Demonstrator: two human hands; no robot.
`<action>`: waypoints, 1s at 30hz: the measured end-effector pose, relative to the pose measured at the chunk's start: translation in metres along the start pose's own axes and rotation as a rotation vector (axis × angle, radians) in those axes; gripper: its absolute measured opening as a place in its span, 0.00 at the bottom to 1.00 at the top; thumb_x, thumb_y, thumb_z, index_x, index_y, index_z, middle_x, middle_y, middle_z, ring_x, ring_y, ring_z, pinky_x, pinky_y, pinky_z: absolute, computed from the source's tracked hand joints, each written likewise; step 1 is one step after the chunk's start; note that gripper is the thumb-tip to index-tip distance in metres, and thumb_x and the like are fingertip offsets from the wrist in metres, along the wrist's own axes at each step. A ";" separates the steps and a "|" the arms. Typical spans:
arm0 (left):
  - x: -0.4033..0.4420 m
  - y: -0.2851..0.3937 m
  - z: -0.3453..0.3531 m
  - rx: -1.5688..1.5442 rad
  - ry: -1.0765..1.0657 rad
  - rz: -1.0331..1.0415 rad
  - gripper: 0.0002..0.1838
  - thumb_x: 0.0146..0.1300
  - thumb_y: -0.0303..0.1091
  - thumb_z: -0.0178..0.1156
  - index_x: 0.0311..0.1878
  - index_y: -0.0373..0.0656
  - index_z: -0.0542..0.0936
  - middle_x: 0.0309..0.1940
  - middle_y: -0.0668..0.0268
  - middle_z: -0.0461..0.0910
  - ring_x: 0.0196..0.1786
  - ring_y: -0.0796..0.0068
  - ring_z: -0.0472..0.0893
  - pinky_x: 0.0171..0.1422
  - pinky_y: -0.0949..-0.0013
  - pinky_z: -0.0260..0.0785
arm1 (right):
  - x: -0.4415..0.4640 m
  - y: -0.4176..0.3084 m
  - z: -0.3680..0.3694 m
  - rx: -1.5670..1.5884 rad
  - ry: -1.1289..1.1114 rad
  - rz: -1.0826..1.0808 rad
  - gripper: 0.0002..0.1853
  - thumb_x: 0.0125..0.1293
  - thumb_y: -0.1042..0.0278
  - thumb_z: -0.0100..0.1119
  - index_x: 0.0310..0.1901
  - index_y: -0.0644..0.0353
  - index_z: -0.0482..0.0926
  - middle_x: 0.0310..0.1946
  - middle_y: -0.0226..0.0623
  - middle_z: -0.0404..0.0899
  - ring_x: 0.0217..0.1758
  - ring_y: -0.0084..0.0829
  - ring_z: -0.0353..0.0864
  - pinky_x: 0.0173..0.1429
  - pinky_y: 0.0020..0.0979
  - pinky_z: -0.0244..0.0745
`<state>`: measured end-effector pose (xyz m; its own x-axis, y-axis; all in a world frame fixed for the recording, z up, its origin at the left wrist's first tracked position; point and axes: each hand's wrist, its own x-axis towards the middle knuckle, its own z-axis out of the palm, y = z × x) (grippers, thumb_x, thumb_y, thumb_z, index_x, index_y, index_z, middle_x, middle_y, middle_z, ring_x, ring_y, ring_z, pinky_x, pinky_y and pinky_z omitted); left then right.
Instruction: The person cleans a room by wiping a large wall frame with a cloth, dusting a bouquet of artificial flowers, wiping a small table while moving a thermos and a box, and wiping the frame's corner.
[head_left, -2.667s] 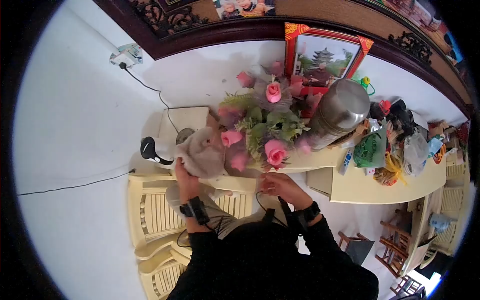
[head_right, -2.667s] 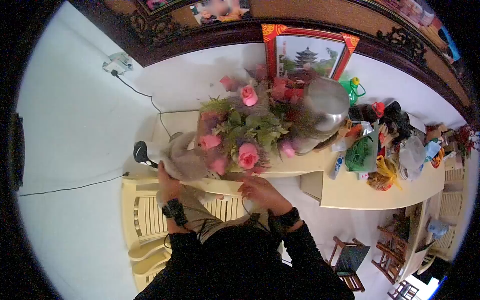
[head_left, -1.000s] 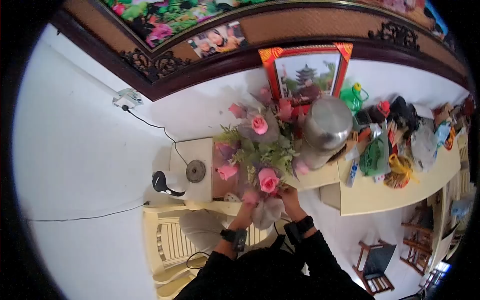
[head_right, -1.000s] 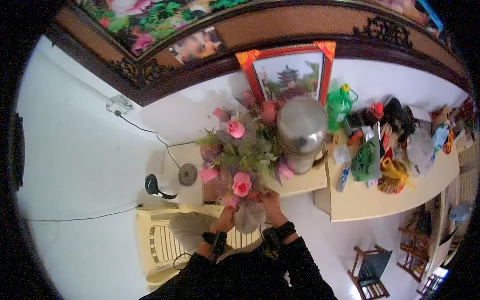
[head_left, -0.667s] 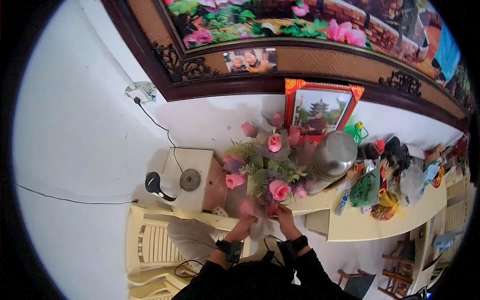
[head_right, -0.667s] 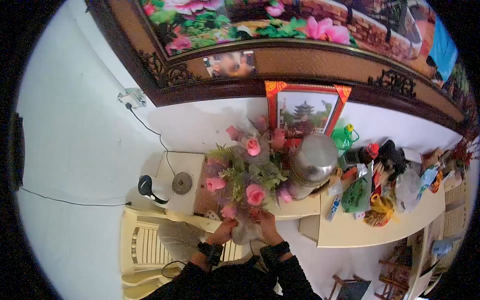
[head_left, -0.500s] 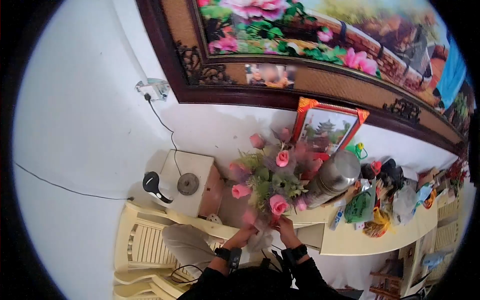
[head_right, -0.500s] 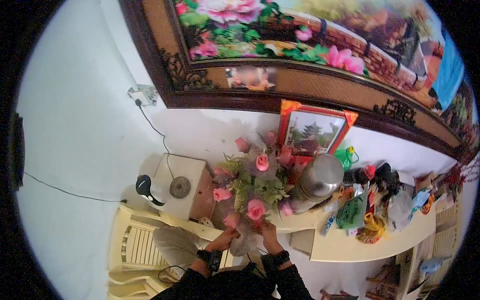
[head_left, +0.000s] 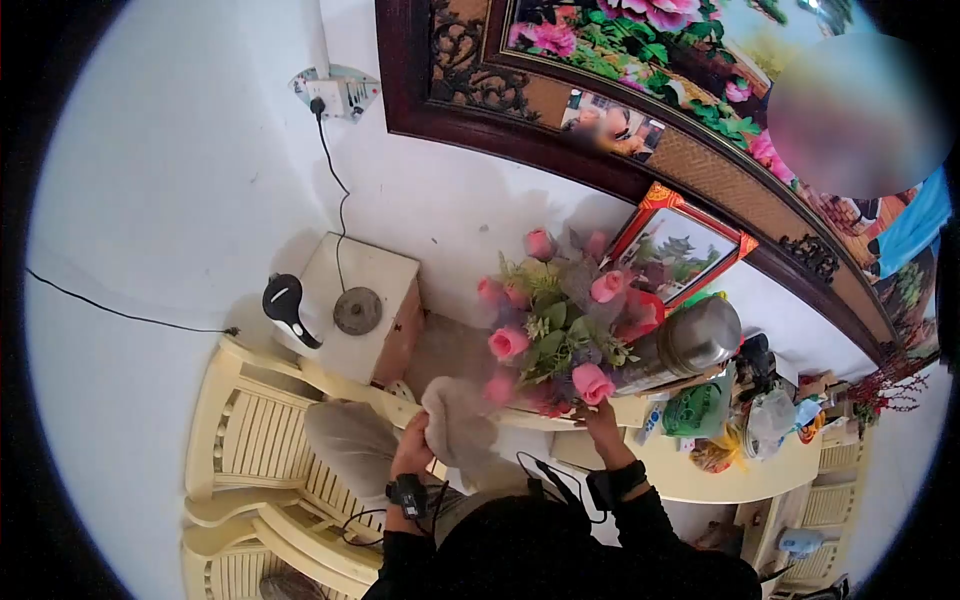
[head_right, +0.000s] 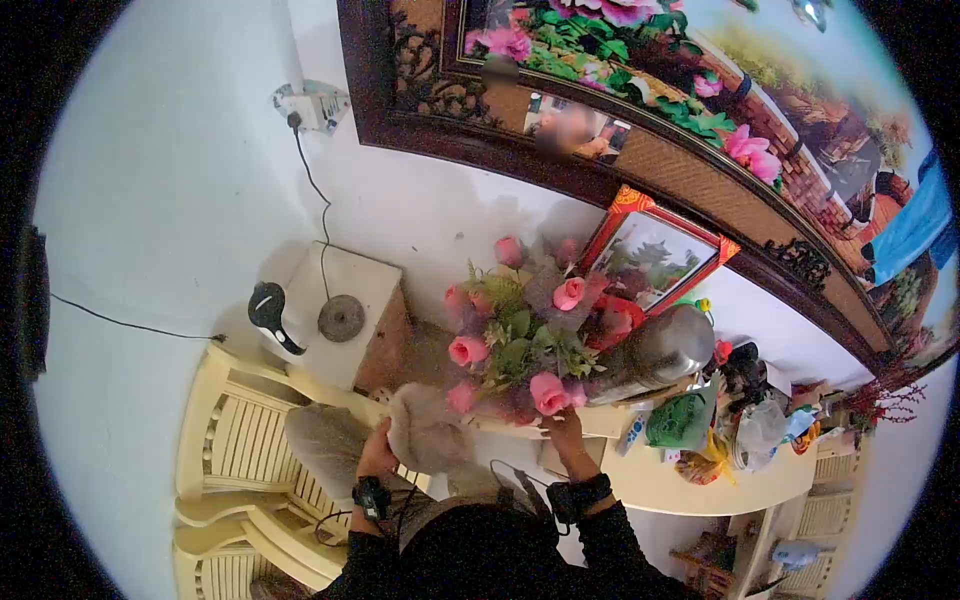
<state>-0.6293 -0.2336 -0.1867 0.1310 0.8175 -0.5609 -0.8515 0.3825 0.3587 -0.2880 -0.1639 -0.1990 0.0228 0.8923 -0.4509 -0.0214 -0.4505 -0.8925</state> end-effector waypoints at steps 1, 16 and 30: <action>0.000 0.005 -0.014 0.165 -0.013 0.144 0.19 0.63 0.36 0.46 0.55 0.38 0.68 0.52 0.60 0.71 0.54 0.64 0.71 0.59 0.61 0.63 | 0.002 -0.006 0.001 -0.072 0.040 -0.004 0.25 0.55 0.77 0.55 0.55 0.61 0.60 0.38 0.40 0.74 0.29 0.30 0.78 0.28 0.30 0.77; -0.062 0.054 -0.016 0.840 0.215 0.604 0.20 0.64 0.39 0.45 0.54 0.37 0.69 0.51 0.61 0.71 0.54 0.64 0.70 0.60 0.62 0.63 | 0.052 -0.002 0.013 0.099 -0.235 -0.258 0.23 0.62 0.69 0.51 0.58 0.60 0.60 0.51 0.36 0.68 0.46 0.29 0.73 0.44 0.29 0.74; -0.035 0.072 -0.005 0.406 0.219 0.281 0.16 0.61 0.30 0.43 0.52 0.41 0.69 0.47 0.58 0.72 0.52 0.63 0.72 0.56 0.61 0.65 | -0.005 -0.012 0.013 0.405 -0.009 -0.119 0.21 0.64 0.62 0.50 0.55 0.64 0.64 0.40 0.38 0.73 0.41 0.30 0.76 0.44 0.29 0.73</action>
<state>-0.6978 -0.2366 -0.1448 -0.2192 0.8199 -0.5289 -0.5682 0.3333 0.7523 -0.3011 -0.1630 -0.1860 0.0402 0.9383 -0.3436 -0.4099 -0.2981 -0.8620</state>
